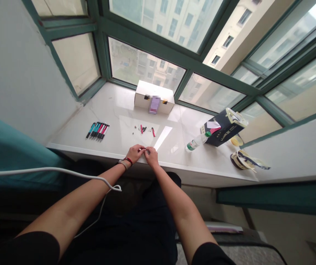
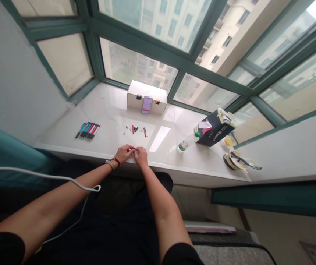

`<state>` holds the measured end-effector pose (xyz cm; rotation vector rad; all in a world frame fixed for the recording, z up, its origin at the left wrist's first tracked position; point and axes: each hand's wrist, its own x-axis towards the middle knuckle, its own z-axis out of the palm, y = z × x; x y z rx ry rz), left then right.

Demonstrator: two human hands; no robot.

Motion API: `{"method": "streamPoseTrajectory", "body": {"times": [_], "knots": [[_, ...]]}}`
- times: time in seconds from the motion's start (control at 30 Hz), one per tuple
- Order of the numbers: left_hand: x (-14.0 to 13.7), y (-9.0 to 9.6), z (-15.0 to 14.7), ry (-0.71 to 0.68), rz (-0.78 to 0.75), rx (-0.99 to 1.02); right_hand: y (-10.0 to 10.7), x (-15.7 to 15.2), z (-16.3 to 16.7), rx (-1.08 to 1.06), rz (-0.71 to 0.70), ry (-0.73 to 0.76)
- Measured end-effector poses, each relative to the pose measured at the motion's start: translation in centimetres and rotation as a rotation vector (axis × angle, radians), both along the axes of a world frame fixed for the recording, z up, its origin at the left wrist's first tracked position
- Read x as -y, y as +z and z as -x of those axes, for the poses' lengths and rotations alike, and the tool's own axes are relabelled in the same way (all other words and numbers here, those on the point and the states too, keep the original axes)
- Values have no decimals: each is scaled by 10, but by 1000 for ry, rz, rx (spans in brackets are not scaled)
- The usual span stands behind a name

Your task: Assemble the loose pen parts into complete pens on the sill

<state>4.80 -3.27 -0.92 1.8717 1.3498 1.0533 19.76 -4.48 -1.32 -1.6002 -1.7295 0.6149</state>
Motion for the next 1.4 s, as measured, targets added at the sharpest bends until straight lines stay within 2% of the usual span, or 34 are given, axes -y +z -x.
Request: {"method": "streamPoseTrajectory", "body": {"times": [0.17,0.27,0.37,0.53,0.67,0.77,0.87,0.97,1.07,1.13,1.27,1.4], "knots": [[-1,13,23,-2,129,47,10,1,3,-72,31,76],[-5,16,42,-99,233,94,21,-6,5,-83,38,175],[-14,18,56,-192,169,34,33,-20,5,-14,65,297],[-31,21,64,-287,71,-32,55,-50,5,77,203,438],[-39,10,71,-264,96,-54,67,-71,6,87,239,539],[-38,0,78,-137,122,33,66,-84,5,85,208,584],[-37,-5,81,93,200,212,57,-98,1,95,179,482],[-40,-5,80,250,276,385,44,-116,-10,129,137,269],[-43,-5,79,254,330,486,33,-137,-26,210,125,13],[-45,-6,80,257,311,509,29,-152,-36,248,207,-106],[-47,-8,84,296,228,505,26,-173,-45,211,416,-149],[-47,-5,85,298,297,561,25,-180,-45,178,475,-181]]}}
